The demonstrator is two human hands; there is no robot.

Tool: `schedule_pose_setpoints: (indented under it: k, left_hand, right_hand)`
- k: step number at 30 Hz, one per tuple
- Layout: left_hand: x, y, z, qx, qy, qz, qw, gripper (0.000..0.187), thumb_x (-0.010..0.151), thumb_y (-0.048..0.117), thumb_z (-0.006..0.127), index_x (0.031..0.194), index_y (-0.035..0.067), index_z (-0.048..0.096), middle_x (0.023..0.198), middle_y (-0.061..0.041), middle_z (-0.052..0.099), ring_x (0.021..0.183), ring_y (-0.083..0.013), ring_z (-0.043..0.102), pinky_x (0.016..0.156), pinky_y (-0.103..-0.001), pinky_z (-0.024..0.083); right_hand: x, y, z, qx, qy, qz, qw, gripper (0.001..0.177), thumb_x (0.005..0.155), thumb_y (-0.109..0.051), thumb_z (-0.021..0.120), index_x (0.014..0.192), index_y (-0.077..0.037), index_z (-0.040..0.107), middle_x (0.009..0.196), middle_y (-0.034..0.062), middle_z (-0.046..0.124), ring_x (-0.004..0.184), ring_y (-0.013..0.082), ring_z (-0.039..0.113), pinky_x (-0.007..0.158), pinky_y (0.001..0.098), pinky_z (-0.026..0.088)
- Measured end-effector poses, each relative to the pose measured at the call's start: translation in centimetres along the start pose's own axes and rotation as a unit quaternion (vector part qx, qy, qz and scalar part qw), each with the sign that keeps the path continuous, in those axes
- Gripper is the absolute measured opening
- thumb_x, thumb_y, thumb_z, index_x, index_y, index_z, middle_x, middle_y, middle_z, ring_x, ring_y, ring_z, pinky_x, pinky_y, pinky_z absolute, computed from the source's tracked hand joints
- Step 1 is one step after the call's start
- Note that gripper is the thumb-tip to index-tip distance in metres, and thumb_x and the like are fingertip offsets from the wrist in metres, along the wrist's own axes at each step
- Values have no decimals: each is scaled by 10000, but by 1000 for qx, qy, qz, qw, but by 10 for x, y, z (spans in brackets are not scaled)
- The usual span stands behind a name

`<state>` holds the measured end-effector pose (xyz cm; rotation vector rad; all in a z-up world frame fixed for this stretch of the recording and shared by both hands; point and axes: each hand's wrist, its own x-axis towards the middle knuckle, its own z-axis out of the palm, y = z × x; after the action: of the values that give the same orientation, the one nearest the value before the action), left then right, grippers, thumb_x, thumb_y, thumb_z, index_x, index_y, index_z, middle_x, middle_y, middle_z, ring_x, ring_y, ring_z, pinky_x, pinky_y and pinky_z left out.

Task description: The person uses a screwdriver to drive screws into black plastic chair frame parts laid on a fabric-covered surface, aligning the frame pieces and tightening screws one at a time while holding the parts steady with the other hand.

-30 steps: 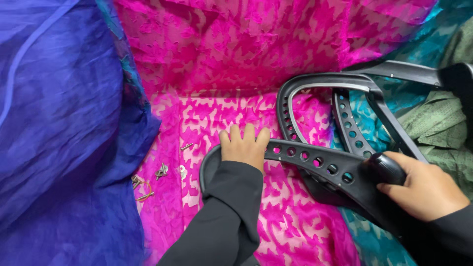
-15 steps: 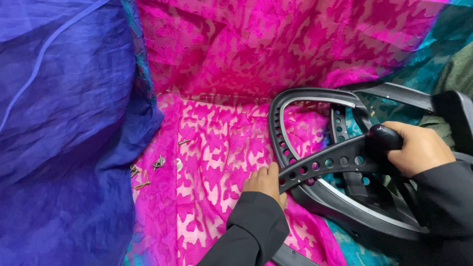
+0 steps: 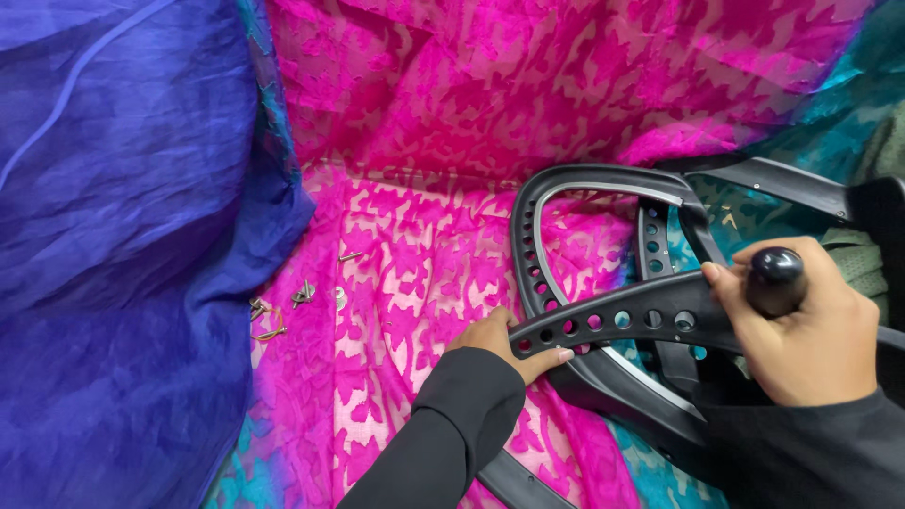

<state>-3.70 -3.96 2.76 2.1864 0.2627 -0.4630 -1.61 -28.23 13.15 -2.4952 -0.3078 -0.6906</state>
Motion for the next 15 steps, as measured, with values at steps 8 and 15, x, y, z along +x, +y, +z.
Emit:
schedule_pose_setpoints:
  k: [8,15]
  left_hand:
    - [10,-4,3,-11,-34,5,999,754,684,681,784,1106,66,673,977,-135,737,929,-282,745,859,-410,569]
    - [20,-9,8,-49,-69,-15,996,722,671,648,798,1134,101,706,1015,-117,752,968,-273,744,879,-403,563]
  right_hand:
    - [-15,-19,9,171,-24,101,980,281,928,-168,786,1102,-42,605,763,-7,653,627,33,582,574,207,456]
    - [-26,-5,1,65,-30,150,986,218,949,-133,805,1097,-5,708,748,28,633,607,87,550,555,225,434]
